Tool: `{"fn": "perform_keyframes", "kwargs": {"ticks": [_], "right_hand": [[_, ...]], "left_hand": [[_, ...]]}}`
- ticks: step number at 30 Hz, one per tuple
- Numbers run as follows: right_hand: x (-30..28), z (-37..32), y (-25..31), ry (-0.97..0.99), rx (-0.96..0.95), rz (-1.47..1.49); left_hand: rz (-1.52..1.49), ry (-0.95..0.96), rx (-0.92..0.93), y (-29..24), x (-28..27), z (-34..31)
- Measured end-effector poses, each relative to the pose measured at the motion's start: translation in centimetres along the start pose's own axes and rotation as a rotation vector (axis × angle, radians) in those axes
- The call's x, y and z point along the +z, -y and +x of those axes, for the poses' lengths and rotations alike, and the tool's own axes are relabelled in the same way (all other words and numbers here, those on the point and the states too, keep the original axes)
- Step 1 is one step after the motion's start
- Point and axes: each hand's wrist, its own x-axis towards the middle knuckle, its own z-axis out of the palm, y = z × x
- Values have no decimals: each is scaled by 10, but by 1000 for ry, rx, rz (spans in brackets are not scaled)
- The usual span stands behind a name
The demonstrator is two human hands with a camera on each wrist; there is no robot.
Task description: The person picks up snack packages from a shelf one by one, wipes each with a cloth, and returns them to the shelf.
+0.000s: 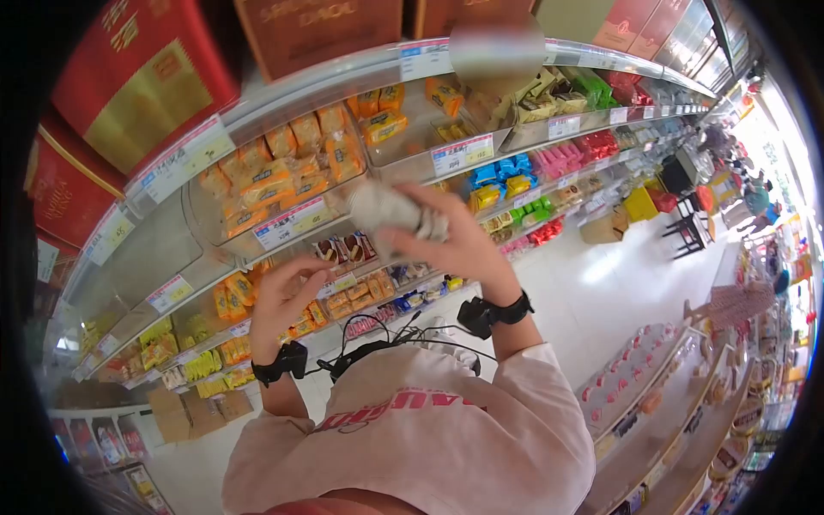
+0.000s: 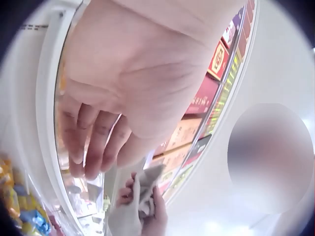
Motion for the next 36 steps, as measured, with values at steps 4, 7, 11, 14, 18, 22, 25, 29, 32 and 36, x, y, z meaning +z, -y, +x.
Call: {"fn": "perform_keyframes", "kwargs": {"ticks": [4,7,11,14,18,22,25,29,32,36], "right_hand": [[-56,29,0,-303,-44,170],[-96,63,-17,-301,-150,-213],[-124,119,-58,-189,-276,-372],[-128,157,-75,-70,-361,-475],[-131,189,-69,179,-243,-628],[-136,274,-178,312,-320,-317],[-125,278,-144,367,-257,-428],[-116,284,-122,418,-254,-538],[-110,286,-115,447,-249,-604],[-108,284,-108,467,-228,-658]], "left_hand": [[20,-10,60,-39,41,38],[137,-67,227,-50,65,74],[246,-292,414,-82,106,135],[441,-428,359,-80,124,180],[838,-528,136,-32,122,240],[964,-276,-259,-11,111,268],[1029,-220,-326,-22,114,267],[949,-303,-295,-5,110,269],[883,-437,-184,15,106,269],[829,-592,-117,2,111,262]]}}
